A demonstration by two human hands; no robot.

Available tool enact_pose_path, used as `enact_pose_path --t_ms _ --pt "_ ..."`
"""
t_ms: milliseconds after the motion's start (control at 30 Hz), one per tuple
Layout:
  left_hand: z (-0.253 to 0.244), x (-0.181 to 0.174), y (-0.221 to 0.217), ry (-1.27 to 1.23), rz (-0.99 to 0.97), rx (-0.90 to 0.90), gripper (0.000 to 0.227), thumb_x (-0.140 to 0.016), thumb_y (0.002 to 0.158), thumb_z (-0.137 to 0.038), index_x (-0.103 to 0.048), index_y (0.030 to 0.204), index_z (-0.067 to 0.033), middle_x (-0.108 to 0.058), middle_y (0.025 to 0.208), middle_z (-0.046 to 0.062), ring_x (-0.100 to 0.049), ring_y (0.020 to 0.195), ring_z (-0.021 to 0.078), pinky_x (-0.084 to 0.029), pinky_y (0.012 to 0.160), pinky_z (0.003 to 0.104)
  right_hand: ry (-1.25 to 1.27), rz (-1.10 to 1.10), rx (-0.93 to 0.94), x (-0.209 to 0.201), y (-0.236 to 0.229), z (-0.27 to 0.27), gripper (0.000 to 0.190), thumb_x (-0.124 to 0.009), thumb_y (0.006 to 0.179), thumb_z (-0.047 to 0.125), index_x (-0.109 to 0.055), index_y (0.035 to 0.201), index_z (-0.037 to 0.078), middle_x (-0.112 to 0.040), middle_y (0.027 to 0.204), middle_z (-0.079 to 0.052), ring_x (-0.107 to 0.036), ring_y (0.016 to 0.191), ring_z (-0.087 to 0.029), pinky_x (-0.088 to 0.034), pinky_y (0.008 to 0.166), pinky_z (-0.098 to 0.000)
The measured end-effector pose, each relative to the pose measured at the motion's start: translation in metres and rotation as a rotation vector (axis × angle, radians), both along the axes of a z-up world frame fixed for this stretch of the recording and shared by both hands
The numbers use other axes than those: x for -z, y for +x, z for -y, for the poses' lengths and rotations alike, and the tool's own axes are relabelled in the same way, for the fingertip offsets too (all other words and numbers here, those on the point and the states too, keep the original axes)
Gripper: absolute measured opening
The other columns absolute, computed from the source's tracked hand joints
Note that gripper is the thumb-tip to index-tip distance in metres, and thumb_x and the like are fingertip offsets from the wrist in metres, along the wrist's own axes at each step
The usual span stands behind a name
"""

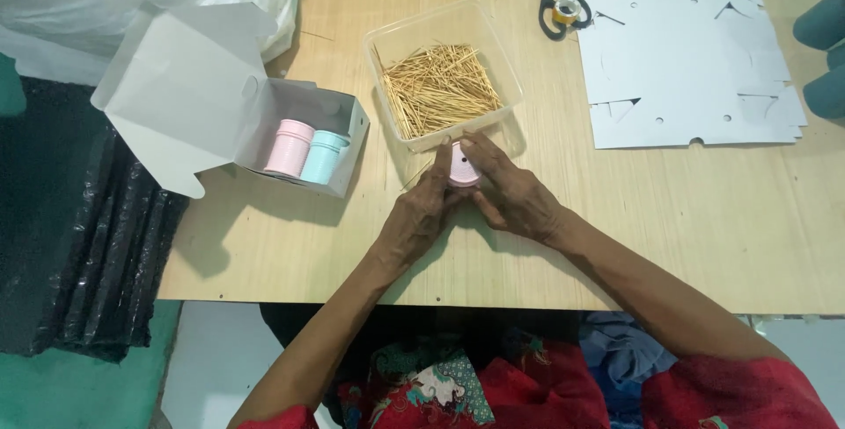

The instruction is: The person places wooden sticks into a small pink container, closes it, and puts it into a white box with other containers. They then close the box and wrap it in black bubble wrap.

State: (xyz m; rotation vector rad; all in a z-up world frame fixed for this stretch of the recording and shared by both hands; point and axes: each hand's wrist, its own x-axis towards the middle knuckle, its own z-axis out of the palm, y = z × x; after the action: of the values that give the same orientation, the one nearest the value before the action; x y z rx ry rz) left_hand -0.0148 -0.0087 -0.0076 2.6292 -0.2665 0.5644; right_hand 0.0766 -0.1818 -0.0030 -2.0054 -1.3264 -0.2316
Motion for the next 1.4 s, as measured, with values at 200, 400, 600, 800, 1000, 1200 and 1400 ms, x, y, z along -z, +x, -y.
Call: enact_pose_path --t_ms 200,400,600,800,1000,1200,1400 --pt "0.001 -0.027 -0.006 -0.059 -0.059 0.032 0.065 -0.049 0.105 -0.038 -0.032 0.153 0.0033 -0.066 0.109 0.021 -0.073 0.102 0.0321 -0.061 0.09 0.042 0.009 -0.006 -0.007 -0.005 0.0 0.001 0.068 -0.067 0.091 0.008 -0.039 0.152 0.003 -0.049 0.148 -0.028 -0.06 0.122 -0.047 -0.059 0.094 -0.0517" --pt "-0.001 -0.031 -0.005 0.01 -0.061 0.032 0.06 -0.043 0.108 -0.04 -0.037 0.146 0.0067 -0.064 0.102 0.019 -0.073 0.099 0.0306 -0.061 0.087 0.039 0.025 0.019 -0.012 -0.011 -0.001 0.004 0.065 -0.067 0.092 0.009 -0.043 0.152 0.002 -0.056 0.14 -0.029 -0.065 0.116 -0.046 -0.061 0.085 -0.0515" --pt "-0.001 -0.02 -0.005 0.028 -0.052 -0.016 0.055 -0.046 0.105 -0.044 -0.044 0.137 0.0005 -0.063 0.095 0.01 -0.072 0.092 0.0256 -0.061 0.081 0.037 -0.002 0.034 0.012 0.004 0.001 0.006 0.062 -0.066 0.094 0.016 -0.044 0.149 -0.001 -0.058 0.134 -0.031 -0.068 0.107 -0.046 -0.062 0.08 -0.0517" --pt "-0.001 -0.037 -0.008 -0.05 -0.07 0.019 0.059 -0.05 0.106 -0.033 -0.03 0.151 0.0009 -0.065 0.109 0.018 -0.07 0.11 0.0316 -0.059 0.093 0.041 0.058 -0.027 -0.023 -0.014 -0.002 0.001 0.061 -0.07 0.09 0.008 -0.048 0.146 -0.001 -0.064 0.127 -0.027 -0.068 0.107 -0.045 -0.06 0.085 -0.0531" --pt "0.002 -0.037 -0.009 -0.04 -0.058 0.008 0.06 -0.052 0.106 -0.03 -0.028 0.151 0.0015 -0.063 0.114 0.022 -0.068 0.113 0.0339 -0.059 0.094 0.042 0.057 0.013 -0.019 -0.018 -0.004 -0.001 0.058 -0.069 0.091 0.007 -0.047 0.144 -0.002 -0.064 0.126 -0.028 -0.068 0.106 -0.046 -0.06 0.085 -0.0534" --pt "-0.001 -0.026 -0.006 -0.092 -0.124 0.001 0.06 -0.049 0.106 -0.035 -0.025 0.153 -0.006 -0.063 0.124 0.019 -0.066 0.12 0.0312 -0.056 0.1 0.039 0.013 0.02 0.016 -0.005 -0.003 0.001 0.059 -0.07 0.091 0.011 -0.047 0.144 0.0 -0.066 0.121 -0.025 -0.07 0.106 -0.043 -0.061 0.087 -0.0524" --pt "-0.001 -0.022 -0.004 -0.083 -0.048 0.003 0.062 -0.053 0.105 -0.034 -0.029 0.153 -0.0035 -0.063 0.125 0.024 -0.066 0.119 0.0344 -0.057 0.097 0.042 0.001 -0.027 0.019 -0.005 -0.002 0.001 0.06 -0.068 0.091 0.013 -0.044 0.145 0.002 -0.066 0.12 -0.026 -0.07 0.105 -0.043 -0.061 0.087 -0.0516"
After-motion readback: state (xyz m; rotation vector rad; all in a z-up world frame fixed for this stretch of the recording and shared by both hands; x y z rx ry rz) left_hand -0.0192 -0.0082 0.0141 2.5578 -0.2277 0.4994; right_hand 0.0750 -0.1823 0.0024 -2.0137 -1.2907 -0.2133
